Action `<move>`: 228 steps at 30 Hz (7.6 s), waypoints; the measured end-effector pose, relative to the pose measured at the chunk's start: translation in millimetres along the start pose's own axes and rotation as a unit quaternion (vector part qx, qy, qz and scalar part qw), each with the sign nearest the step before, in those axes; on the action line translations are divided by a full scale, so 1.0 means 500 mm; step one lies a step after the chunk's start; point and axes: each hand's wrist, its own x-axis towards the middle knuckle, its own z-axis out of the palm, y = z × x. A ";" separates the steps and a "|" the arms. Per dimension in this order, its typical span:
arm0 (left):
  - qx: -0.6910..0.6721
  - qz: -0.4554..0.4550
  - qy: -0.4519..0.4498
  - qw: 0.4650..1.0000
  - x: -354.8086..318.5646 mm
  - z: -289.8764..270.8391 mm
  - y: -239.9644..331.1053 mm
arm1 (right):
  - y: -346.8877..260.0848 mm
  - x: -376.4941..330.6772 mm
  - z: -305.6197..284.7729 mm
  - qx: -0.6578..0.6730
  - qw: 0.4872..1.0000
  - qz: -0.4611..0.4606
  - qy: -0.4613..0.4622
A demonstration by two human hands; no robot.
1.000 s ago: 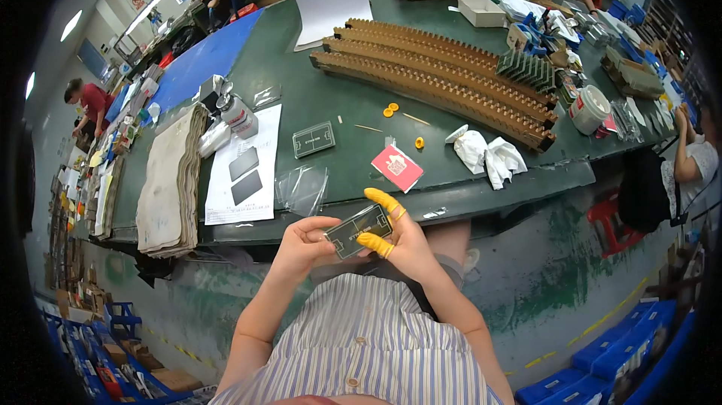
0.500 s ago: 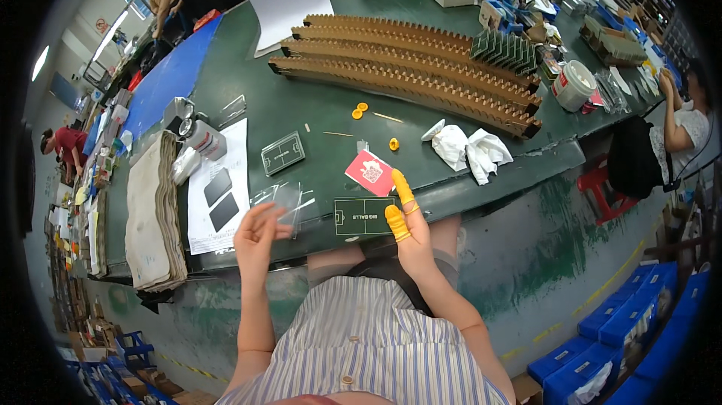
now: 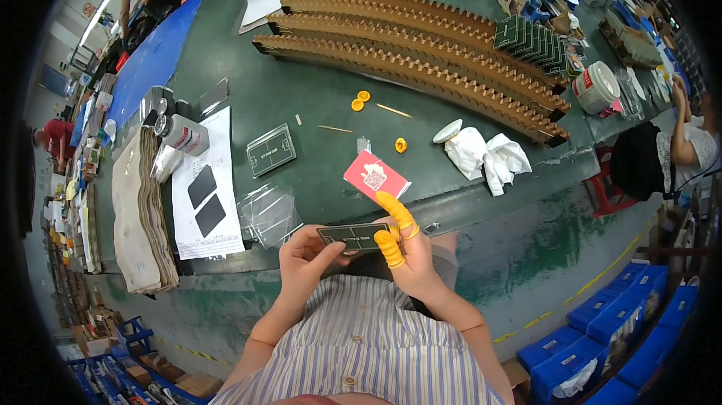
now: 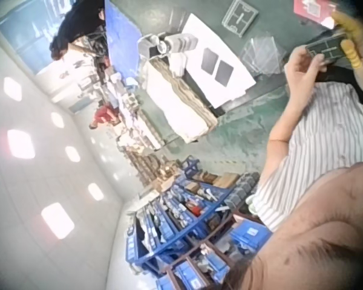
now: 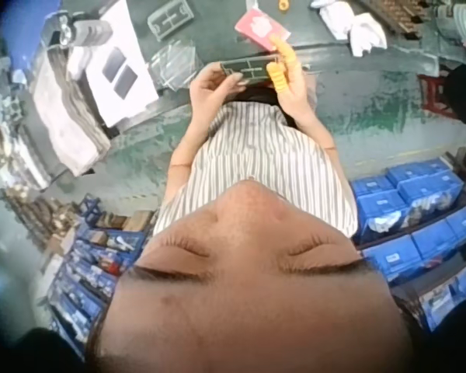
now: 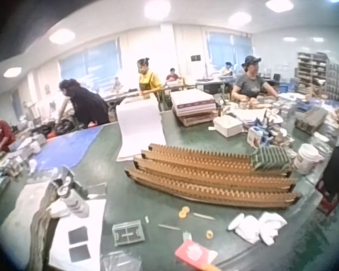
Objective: The person cleans small rectangular cards by hand using a white cloth. They wipe both sides of each card, flip them over, and place the cleaned cards into a stack on the table. The process is repeated for multiple cards.
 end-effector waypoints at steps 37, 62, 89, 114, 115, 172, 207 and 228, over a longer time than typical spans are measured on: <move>0.010 0.121 0.048 0.991 0.008 -0.017 -0.051 | -0.007 0.134 -0.048 -0.593 0.788 -0.164 0.024; 0.104 0.223 0.056 0.968 0.006 -0.010 -0.052 | -0.022 -0.021 0.001 -0.257 0.925 -0.244 0.138; 0.158 0.288 0.056 0.943 0.013 0.001 -0.015 | 0.019 -0.015 0.036 -0.264 0.926 -0.265 0.048; 0.384 0.328 0.062 0.861 0.001 -0.002 0.038 | 0.015 -0.019 0.021 -0.402 0.870 -0.262 0.112; 0.387 0.327 0.060 0.860 0.000 -0.004 0.036 | 0.012 -0.019 0.021 -0.414 0.866 -0.256 0.110; 0.396 0.377 0.091 0.832 -0.001 -0.010 0.032 | 0.009 -0.023 0.023 -0.455 0.848 -0.245 0.120; 0.028 0.180 0.131 0.974 -0.010 -0.032 0.002 | -0.004 0.125 -0.005 -0.634 0.761 -0.132 0.036; 0.207 0.315 0.109 0.920 -0.003 -0.033 0.021 | -0.006 0.042 0.009 -0.033 0.989 -0.106 0.098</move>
